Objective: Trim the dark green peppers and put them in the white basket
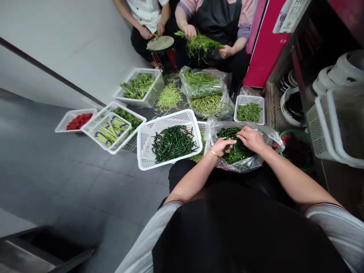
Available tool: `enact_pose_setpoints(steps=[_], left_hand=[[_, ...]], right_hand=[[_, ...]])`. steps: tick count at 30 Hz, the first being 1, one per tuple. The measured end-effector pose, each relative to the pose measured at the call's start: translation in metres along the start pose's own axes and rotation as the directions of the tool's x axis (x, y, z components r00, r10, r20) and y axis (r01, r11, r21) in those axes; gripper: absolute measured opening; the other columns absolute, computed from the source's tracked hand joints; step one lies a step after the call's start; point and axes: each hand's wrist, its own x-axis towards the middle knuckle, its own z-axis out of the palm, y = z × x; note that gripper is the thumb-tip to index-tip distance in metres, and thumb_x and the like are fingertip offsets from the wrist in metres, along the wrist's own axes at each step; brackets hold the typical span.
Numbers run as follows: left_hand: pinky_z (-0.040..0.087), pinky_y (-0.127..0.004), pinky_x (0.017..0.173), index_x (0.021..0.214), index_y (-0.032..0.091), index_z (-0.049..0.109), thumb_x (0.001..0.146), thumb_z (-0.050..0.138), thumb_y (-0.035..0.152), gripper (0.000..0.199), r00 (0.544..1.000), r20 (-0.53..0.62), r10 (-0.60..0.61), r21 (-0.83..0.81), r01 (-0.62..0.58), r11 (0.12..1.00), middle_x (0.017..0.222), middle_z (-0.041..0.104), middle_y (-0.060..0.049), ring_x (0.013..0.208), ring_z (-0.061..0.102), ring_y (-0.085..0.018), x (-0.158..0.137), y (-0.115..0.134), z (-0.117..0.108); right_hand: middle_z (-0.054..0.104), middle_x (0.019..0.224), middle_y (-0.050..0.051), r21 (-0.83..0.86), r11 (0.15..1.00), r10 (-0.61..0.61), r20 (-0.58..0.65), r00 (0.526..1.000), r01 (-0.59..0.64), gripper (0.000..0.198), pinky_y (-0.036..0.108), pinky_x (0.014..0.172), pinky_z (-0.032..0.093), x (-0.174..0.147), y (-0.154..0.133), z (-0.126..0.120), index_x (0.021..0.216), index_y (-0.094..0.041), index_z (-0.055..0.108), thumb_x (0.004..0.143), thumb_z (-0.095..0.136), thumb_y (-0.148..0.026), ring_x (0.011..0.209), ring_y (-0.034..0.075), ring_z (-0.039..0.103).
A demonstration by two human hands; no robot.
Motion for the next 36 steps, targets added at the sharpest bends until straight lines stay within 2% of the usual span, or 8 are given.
enact_pose_setpoints(steps=[3,7,11,17,23,28,32,36], left_hand=[[0.018,-0.017,0.037,0.063,0.013,0.054,0.062,0.077,0.025,0.026,0.999,0.03,-0.014,-0.178,0.02,0.984,0.053,0.049,0.002,0.045,0.042,-0.006,-0.005,-0.001,-0.012],[0.026,-0.016,0.039,0.075,0.012,0.06,0.066,0.072,0.029,0.023,0.993,0.095,0.068,-0.379,-0.027,0.925,0.066,0.058,-0.003,0.059,0.054,-0.011,-0.015,0.005,-0.031],[0.025,-0.015,0.04,0.085,0.012,0.063,0.069,0.075,0.031,0.027,0.989,0.116,0.095,-0.363,-0.047,0.931,0.068,0.059,-0.002,0.054,0.049,-0.007,-0.016,0.011,-0.031],[0.024,-0.015,0.041,0.077,0.009,0.062,0.06,0.085,0.024,0.033,0.997,-0.081,-0.014,-0.201,-0.003,0.98,0.06,0.05,0.002,0.05,0.044,-0.003,-0.006,0.003,-0.009],[0.03,-0.02,0.046,0.076,0.013,0.063,0.058,0.085,0.028,0.032,0.962,-0.109,0.25,0.024,-0.249,0.968,0.058,0.051,0.004,0.049,0.043,-0.005,-0.013,0.004,0.002],[0.043,-0.021,0.065,0.075,0.016,0.065,0.056,0.085,0.021,0.028,0.856,-0.128,0.501,0.189,-0.475,0.859,0.077,0.063,0.001,0.076,0.057,-0.011,-0.027,0.013,0.009],[0.042,-0.02,0.058,0.076,0.014,0.06,0.062,0.08,0.021,0.025,0.926,-0.217,0.31,-0.149,-0.345,0.927,0.074,0.064,-0.001,0.07,0.06,-0.01,-0.027,0.027,-0.002],[0.043,-0.019,0.054,0.081,0.012,0.06,0.064,0.075,0.014,0.023,0.989,-0.13,0.076,-0.251,-0.107,0.962,0.074,0.067,-0.004,0.063,0.061,-0.01,-0.028,0.03,-0.023]], right_hand=[[0.063,0.114,0.012,-0.352,0.934,0.003,0.169,0.986,0.057,0.032,0.029,0.071,0.045,-0.008,0.009,0.004,0.112,-0.022,0.07,0.096,0.044,-0.031,0.095,0.021,0.061],[0.062,0.108,0.013,-0.515,0.848,0.102,0.393,0.914,0.127,0.03,0.027,0.066,0.041,-0.007,0.028,0.008,0.107,-0.022,0.072,0.093,0.047,-0.029,0.094,0.023,0.06],[0.065,0.104,0.009,-0.423,0.904,0.104,0.359,0.928,0.062,0.029,0.027,0.067,0.039,0.007,0.032,-0.006,0.098,-0.023,0.074,0.091,0.047,-0.032,0.086,0.02,0.06],[0.069,0.08,0.004,0.016,0.999,-0.038,0.29,0.956,0.035,0.023,0.026,0.069,0.04,0.003,0.001,-0.018,0.085,-0.018,0.07,0.085,0.05,-0.031,0.072,0.016,0.059],[0.059,0.058,-0.001,0.277,0.955,0.005,0.345,0.939,-0.107,0.033,0.024,0.059,0.041,-0.018,-0.022,0.009,0.081,-0.018,0.066,0.091,0.042,-0.038,0.054,0.013,0.054],[0.07,0.082,0.01,-0.065,0.976,0.216,0.363,0.907,-0.206,0.031,0.028,0.069,0.047,-0.019,-0.018,0.011,0.089,-0.015,0.068,0.094,0.043,-0.034,0.073,0.02,0.067],[0.07,0.105,0.02,-0.445,0.89,0.324,0.464,0.824,-0.099,0.036,0.034,0.077,0.049,-0.022,-0.014,0.022,0.097,-0.013,0.072,0.089,0.055,-0.044,0.097,0.028,0.067],[0.073,0.103,0.016,-0.456,0.883,0.35,0.49,0.799,-0.107,0.028,0.031,0.073,0.049,-0.022,-0.005,0.032,0.092,-0.016,0.075,0.089,0.053,-0.034,0.098,0.027,0.067]])
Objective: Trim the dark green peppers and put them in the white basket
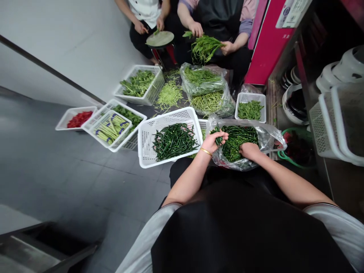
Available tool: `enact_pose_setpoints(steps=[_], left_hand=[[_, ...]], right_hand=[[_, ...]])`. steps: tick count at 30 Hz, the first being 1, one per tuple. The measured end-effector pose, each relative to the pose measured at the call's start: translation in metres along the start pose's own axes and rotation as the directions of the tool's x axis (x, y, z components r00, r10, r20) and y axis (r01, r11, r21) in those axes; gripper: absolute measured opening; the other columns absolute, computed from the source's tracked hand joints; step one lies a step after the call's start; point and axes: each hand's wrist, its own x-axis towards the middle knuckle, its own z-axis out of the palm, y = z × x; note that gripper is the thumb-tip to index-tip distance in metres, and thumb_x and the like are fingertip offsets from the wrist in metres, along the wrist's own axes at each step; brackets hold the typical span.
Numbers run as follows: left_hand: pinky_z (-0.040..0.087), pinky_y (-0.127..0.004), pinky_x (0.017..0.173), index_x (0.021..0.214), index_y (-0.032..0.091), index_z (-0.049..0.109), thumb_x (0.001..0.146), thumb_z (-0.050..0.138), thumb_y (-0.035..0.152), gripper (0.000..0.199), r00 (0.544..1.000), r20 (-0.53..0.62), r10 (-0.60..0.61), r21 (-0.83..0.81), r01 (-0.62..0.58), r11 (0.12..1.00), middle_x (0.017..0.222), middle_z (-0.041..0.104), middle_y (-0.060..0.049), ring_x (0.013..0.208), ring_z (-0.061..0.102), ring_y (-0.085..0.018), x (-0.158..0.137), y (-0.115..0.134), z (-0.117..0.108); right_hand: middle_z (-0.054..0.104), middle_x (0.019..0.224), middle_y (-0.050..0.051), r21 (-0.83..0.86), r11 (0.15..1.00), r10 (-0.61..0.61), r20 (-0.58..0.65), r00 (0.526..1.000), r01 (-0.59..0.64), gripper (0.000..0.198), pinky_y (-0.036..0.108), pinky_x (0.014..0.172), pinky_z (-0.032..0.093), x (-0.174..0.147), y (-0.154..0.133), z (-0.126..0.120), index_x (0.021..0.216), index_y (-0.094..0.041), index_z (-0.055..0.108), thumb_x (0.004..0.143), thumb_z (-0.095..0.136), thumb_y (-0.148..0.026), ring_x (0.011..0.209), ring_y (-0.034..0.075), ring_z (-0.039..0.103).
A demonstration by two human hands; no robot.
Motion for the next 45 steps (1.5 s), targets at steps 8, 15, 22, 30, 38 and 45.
enact_pose_setpoints(steps=[8,15,22,30,38,45], left_hand=[[0.043,-0.019,0.05,0.077,0.011,0.058,0.066,0.082,0.023,0.029,0.994,-0.021,-0.106,0.046,0.107,0.993,0.065,0.06,-0.001,0.055,0.057,-0.007,-0.002,-0.033,-0.005],[0.044,-0.021,0.049,0.081,0.011,0.061,0.068,0.081,0.024,0.028,0.995,0.011,-0.096,0.098,0.094,0.991,0.062,0.058,0.001,0.05,0.053,-0.007,-0.002,-0.028,-0.005],[0.042,-0.021,0.05,0.085,0.011,0.062,0.064,0.083,0.023,0.033,1.0,-0.001,0.004,0.198,-0.004,0.98,0.059,0.058,0.003,0.048,0.051,-0.006,0.009,-0.042,0.024],[0.037,-0.02,0.045,0.075,0.013,0.055,0.064,0.084,0.032,0.036,0.998,0.051,-0.041,0.072,0.037,0.997,0.055,0.054,0.004,0.045,0.047,-0.005,0.005,-0.026,0.009],[0.041,-0.023,0.046,0.073,0.012,0.059,0.061,0.084,0.037,0.038,0.986,0.058,-0.154,0.159,0.143,0.977,0.054,0.058,0.0,0.045,0.053,-0.01,0.002,-0.039,-0.016],[0.041,-0.023,0.053,0.059,0.013,0.06,0.054,0.08,0.011,0.021,0.977,-0.202,0.064,0.428,0.03,0.903,0.057,0.058,0.002,0.051,0.049,-0.008,0.018,-0.047,-0.028]], right_hand=[[0.073,0.099,0.014,0.046,0.999,-0.001,-0.08,0.997,0.005,0.03,0.033,0.072,0.048,-0.004,0.004,-0.007,0.093,-0.019,0.074,0.089,0.053,-0.04,0.093,0.027,0.068],[0.073,0.092,0.005,0.2,0.98,0.033,-0.099,0.995,-0.013,0.016,0.026,0.067,0.044,0.001,0.007,0.01,0.089,-0.022,0.069,0.083,0.057,-0.032,0.085,0.02,0.066],[0.065,0.097,0.007,0.208,0.967,-0.059,-0.382,0.922,0.148,0.016,0.027,0.067,0.04,-0.009,0.01,-0.014,0.09,-0.02,0.063,0.084,0.053,-0.03,0.079,0.019,0.061],[0.065,0.074,0.005,0.226,0.872,-0.329,-0.387,0.861,0.435,0.042,0.027,0.065,0.036,-0.02,0.002,-0.017,0.073,-0.021,0.059,0.098,0.033,-0.044,0.069,0.017,0.057],[0.071,0.095,0.003,0.065,0.798,-0.594,-0.086,0.8,0.599,0.038,0.026,0.066,0.038,-0.044,-0.012,-0.029,0.095,-0.028,0.068,0.099,0.036,-0.046,0.08,0.017,0.064],[0.062,0.122,0.016,-0.075,0.994,-0.091,-0.191,0.977,0.077,0.042,0.033,0.078,0.046,0.023,-0.007,-0.033,0.134,-0.025,0.054,0.095,0.047,-0.039,0.097,0.026,0.065]])
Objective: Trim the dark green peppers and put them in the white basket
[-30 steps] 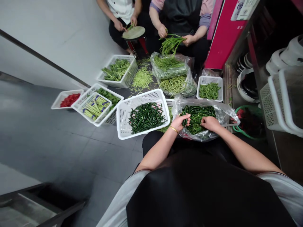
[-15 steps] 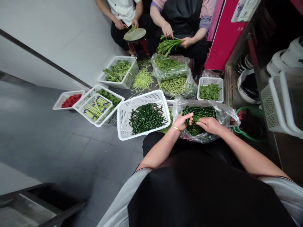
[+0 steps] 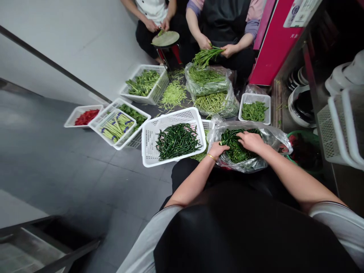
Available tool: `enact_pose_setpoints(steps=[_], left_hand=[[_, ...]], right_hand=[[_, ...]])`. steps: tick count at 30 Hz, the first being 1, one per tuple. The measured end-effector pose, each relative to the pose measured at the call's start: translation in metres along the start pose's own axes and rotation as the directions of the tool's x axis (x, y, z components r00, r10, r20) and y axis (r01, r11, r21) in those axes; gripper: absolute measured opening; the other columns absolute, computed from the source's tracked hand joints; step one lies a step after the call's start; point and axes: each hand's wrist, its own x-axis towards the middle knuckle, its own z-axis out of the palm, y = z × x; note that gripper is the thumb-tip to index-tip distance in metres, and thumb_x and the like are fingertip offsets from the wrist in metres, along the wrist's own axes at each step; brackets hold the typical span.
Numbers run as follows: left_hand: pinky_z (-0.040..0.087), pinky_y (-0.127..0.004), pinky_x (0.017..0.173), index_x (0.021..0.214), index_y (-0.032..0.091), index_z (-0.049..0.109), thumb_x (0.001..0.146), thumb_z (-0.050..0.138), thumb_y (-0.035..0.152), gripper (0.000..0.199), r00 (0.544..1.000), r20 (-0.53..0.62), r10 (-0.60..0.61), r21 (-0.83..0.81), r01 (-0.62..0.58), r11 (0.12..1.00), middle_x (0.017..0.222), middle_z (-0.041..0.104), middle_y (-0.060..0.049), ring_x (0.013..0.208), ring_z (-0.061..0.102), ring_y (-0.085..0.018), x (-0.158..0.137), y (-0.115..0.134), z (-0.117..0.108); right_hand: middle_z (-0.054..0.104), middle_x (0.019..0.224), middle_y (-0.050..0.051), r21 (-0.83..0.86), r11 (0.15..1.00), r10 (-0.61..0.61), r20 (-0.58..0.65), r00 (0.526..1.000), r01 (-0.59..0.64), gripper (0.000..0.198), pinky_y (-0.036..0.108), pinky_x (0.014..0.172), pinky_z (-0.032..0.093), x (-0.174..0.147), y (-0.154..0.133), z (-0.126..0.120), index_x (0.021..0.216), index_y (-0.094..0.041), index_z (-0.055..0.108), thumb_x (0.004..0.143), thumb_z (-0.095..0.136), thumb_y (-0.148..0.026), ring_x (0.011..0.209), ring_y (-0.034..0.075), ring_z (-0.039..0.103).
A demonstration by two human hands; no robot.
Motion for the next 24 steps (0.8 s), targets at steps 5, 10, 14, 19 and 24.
enact_pose_setpoints(steps=[5,10,14,19,24], left_hand=[[0.043,-0.025,0.061,0.063,0.014,0.065,0.052,0.074,0.008,0.016,0.976,-0.163,0.143,0.035,-0.139,0.99,0.058,0.057,0.004,0.056,0.051,-0.01,0.006,0.01,-0.026],[0.049,-0.031,0.073,0.069,0.012,0.068,0.053,0.078,0.013,0.019,0.987,-0.085,0.136,-0.167,-0.149,0.975,0.068,0.067,-0.002,0.068,0.062,-0.016,0.004,0.019,-0.035],[0.053,-0.034,0.075,0.074,0.01,0.067,0.057,0.083,0.022,0.026,0.992,0.098,0.077,-0.286,-0.046,0.957,0.075,0.071,-0.009,0.075,0.068,-0.02,-0.004,0.024,-0.024],[0.055,-0.031,0.066,0.078,0.012,0.059,0.061,0.084,0.025,0.033,0.972,0.232,0.025,-0.481,0.092,0.872,0.065,0.064,-0.002,0.064,0.064,-0.014,-0.013,0.032,-0.02],[0.032,-0.017,0.04,0.074,0.015,0.05,0.059,0.085,0.025,0.039,0.97,0.243,0.016,-0.496,0.11,0.861,0.052,0.044,0.008,0.042,0.04,-0.003,-0.021,0.033,-0.019]], right_hand=[[0.062,0.12,0.015,-0.064,0.985,-0.157,0.077,0.985,0.162,0.045,0.033,0.076,0.047,0.047,-0.019,0.02,0.134,-0.027,0.054,0.091,0.054,-0.041,0.096,0.027,0.066],[0.067,0.112,0.01,-0.046,0.975,-0.218,-0.018,0.976,0.217,0.032,0.029,0.074,0.046,0.032,0.03,0.034,0.118,-0.026,0.065,0.094,0.044,-0.027,0.09,0.022,0.065],[0.066,0.114,0.008,0.078,0.959,-0.267,-0.066,0.961,0.272,0.041,0.029,0.084,0.047,0.001,0.068,0.03,0.128,-0.022,0.061,0.089,0.048,-0.019,0.097,0.021,0.063],[0.065,0.108,0.012,0.032,0.998,-0.038,-0.184,0.982,0.045,0.052,0.03,0.072,0.046,-0.028,0.069,0.014,0.141,-0.021,0.05,0.09,0.043,-0.015,0.084,0.021,0.063],[0.061,0.108,0.011,-0.044,0.984,-0.179,-0.14,0.974,0.174,0.035,0.027,0.066,0.042,-0.031,0.035,0.012,0.119,-0.026,0.068,0.095,0.043,-0.029,0.091,0.022,0.06]])
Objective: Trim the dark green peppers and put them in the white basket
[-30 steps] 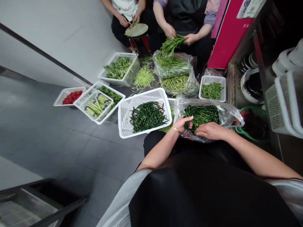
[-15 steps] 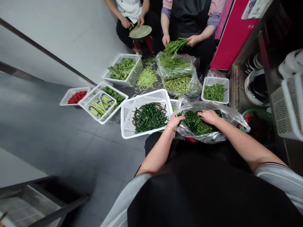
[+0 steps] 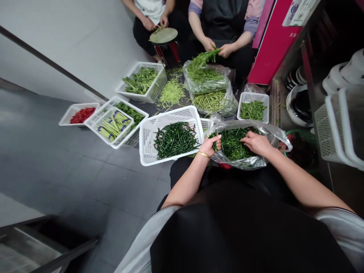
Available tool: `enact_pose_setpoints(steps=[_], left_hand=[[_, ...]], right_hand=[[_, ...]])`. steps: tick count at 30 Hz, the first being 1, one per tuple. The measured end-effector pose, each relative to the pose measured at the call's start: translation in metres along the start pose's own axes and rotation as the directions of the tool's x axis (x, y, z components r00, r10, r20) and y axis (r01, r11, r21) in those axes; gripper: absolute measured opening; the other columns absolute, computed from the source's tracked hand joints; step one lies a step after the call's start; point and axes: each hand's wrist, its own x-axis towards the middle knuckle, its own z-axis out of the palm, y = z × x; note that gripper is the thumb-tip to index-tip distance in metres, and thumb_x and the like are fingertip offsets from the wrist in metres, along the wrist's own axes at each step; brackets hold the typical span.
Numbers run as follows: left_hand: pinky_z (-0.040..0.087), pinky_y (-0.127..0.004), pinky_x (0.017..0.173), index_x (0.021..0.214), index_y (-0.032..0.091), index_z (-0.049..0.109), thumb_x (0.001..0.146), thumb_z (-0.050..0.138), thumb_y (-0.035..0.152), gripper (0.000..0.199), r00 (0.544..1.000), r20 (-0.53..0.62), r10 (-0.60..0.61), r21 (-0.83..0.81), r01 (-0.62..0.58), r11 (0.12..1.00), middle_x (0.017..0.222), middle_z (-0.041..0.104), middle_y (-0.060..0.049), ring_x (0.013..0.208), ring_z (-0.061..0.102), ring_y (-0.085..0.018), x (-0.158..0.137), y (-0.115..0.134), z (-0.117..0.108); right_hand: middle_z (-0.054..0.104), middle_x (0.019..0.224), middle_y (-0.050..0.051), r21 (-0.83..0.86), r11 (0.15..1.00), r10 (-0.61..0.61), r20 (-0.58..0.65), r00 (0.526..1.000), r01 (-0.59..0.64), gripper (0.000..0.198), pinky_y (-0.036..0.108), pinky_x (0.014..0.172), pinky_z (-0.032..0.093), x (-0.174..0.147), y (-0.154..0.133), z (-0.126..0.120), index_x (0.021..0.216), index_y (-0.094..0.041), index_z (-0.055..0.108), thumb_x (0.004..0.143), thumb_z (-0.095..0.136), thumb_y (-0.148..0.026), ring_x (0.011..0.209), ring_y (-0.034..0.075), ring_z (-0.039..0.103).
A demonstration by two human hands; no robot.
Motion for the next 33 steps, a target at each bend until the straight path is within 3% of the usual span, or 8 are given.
enact_pose_setpoints(steps=[5,9,12,16,21,24,28,33], left_hand=[[0.023,-0.018,0.038,0.068,0.015,0.048,0.057,0.086,0.029,0.042,1.0,-0.002,-0.019,0.142,0.019,0.99,0.051,0.042,0.007,0.04,0.037,-0.003,-0.005,-0.01,0.004],[0.025,-0.02,0.039,0.071,0.014,0.054,0.055,0.086,0.033,0.041,0.999,-0.035,0.033,0.189,-0.026,0.982,0.049,0.044,0.007,0.039,0.037,-0.004,-0.007,-0.018,0.009],[0.031,-0.022,0.043,0.084,0.012,0.063,0.055,0.086,0.036,0.043,0.99,0.025,0.138,0.305,-0.139,0.942,0.05,0.049,0.006,0.041,0.042,-0.006,-0.008,-0.024,0.018],[0.032,-0.023,0.044,0.073,0.012,0.064,0.053,0.087,0.036,0.039,0.978,0.208,-0.001,0.485,-0.102,0.869,0.048,0.052,0.004,0.042,0.044,-0.007,-0.012,-0.04,0.029],[0.028,-0.023,0.041,0.061,0.011,0.061,0.056,0.084,0.037,0.035,0.978,0.088,-0.19,0.417,0.137,0.899,0.044,0.047,0.004,0.039,0.039,-0.006,-0.013,-0.052,0.023],[0.033,-0.021,0.044,0.066,0.01,0.064,0.061,0.08,0.031,0.026,0.975,0.064,-0.214,0.298,0.186,0.936,0.05,0.052,0.001,0.046,0.045,-0.006,-0.01,-0.039,0.013],[0.036,-0.019,0.047,0.078,0.01,0.067,0.066,0.074,0.023,0.019,0.992,0.077,-0.105,0.181,0.089,0.979,0.068,0.066,-0.005,0.057,0.052,-0.008,-0.006,-0.015,0.003],[0.035,-0.02,0.047,0.08,0.007,0.068,0.06,0.082,0.019,0.027,0.994,-0.061,-0.096,0.215,0.107,0.971,0.06,0.061,-0.003,0.051,0.051,-0.008,-0.005,-0.016,0.004]], right_hand=[[0.06,0.106,0.01,-0.015,0.996,-0.089,0.1,0.991,0.091,0.029,0.027,0.067,0.043,0.014,-0.001,0.014,0.11,-0.027,0.072,0.092,0.049,-0.026,0.094,0.022,0.06],[0.064,0.101,0.009,0.282,0.958,-0.02,-0.139,0.99,0.059,0.031,0.03,0.073,0.048,0.004,0.013,0.004,0.108,-0.025,0.074,0.093,0.051,-0.037,0.087,0.019,0.062],[0.068,0.086,0.006,0.68,0.728,0.085,-0.215,0.973,0.087,0.039,0.031,0.07,0.051,-0.01,-0.002,-0.006,0.108,-0.021,0.074,0.092,0.05,-0.047,0.073,0.017,0.063],[0.067,0.071,0.003,0.908,0.412,0.149,-0.144,0.978,0.071,0.044,0.03,0.058,0.051,-0.022,-0.04,-0.003,0.102,-0.02,0.074,0.09,0.052,-0.055,0.057,0.015,0.059],[0.067,0.092,0.008,0.624,0.779,0.26,-0.404,0.877,0.056,0.034,0.034,0.078,0.051,-0.021,-0.036,0.011,0.102,-0.024,0.075,0.093,0.049,-0.044,0.084,0.02,0.062],[0.064,0.104,0.009,0.316,0.945,0.178,-0.264,0.948,-0.09,0.034,0.031,0.073,0.048,-0.011,-0.016,0.016,0.116,-0.027,0.071,0.096,0.045,-0.035,0.091,0.021,0.061],[0.06,0.107,0.011,-0.015,1.0,-0.018,0.066,0.998,0.019,0.031,0.028,0.066,0.043,0.009,-0.005,0.016,0.106,-0.025,0.073,0.095,0.044,-0.031,0.094,0.023,0.06],[0.062,0.107,0.01,0.069,0.998,-0.013,-0.002,1.0,0.013,0.031,0.028,0.067,0.042,0.015,-0.001,0.001,0.098,-0.022,0.072,0.095,0.044,-0.033,0.09,0.02,0.061]])
